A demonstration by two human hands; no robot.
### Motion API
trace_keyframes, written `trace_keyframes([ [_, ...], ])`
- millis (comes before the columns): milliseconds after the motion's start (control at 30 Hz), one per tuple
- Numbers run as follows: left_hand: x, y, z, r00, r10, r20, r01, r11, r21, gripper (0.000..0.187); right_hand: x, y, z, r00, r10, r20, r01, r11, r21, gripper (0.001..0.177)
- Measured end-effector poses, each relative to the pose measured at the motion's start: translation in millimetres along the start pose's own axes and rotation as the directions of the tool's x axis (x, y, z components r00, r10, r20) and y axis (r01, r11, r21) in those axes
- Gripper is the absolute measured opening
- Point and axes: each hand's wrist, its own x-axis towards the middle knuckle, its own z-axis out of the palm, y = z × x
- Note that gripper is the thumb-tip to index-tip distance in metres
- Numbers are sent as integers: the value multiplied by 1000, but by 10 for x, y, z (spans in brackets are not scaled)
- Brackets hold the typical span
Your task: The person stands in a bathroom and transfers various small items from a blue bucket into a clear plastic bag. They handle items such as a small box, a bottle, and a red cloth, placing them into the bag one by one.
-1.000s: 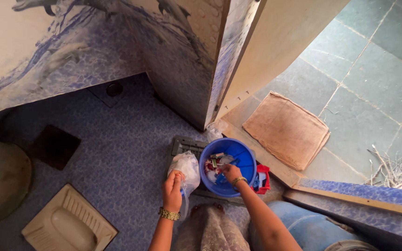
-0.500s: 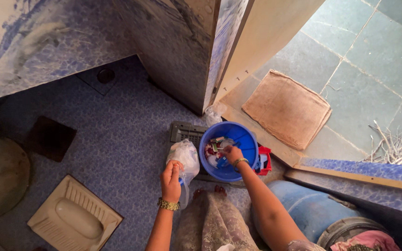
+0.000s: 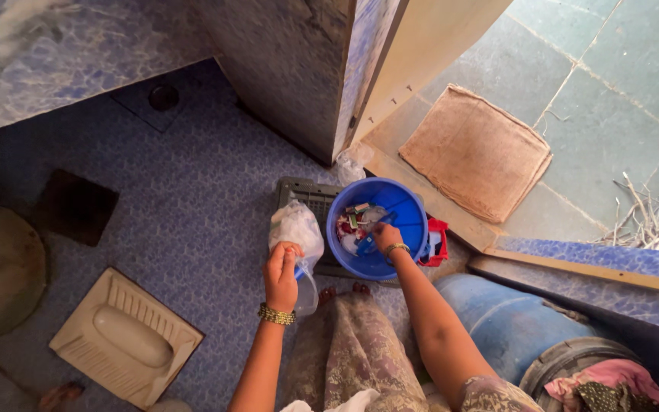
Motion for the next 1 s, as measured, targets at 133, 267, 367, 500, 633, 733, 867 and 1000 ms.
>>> trace_keyframes([
  [133,17,-50,26,1000,-15,-13,15,999,28,26,-10,36,34,1000,10,-3,-10,1000,10,22],
  [267,27,-130,48,1000,-17,0,17,1000,15,25,7,88,80,1000,2,10,-3,999,34,22],
  [367,51,-192,84,1000,-1,-31,2,999,47,25,86,101,122,998,-59,14,59,998,27,20],
  [500,96,-282,128,998,5,-59,-2,998,57,25,218,130,185,998,-55,18,54,997,48,17],
  [633,91,-346,159,999,5,-49,-4,1000,29,27,229,212,247,997,-58,47,59,998,-5,17],
  [733,96,-420,173,999,5,-47,-4,1000,21,27,286,247,322,996,-80,46,81,997,-18,20],
  [867,47,-522,170,999,-15,-45,14,1000,-6,28,320,272,460,994,-31,104,35,999,-36,19],
  [1000,93,-596,142,999,-45,-29,43,996,-79,27,459,210,597,986,-114,120,120,992,-40,25],
])
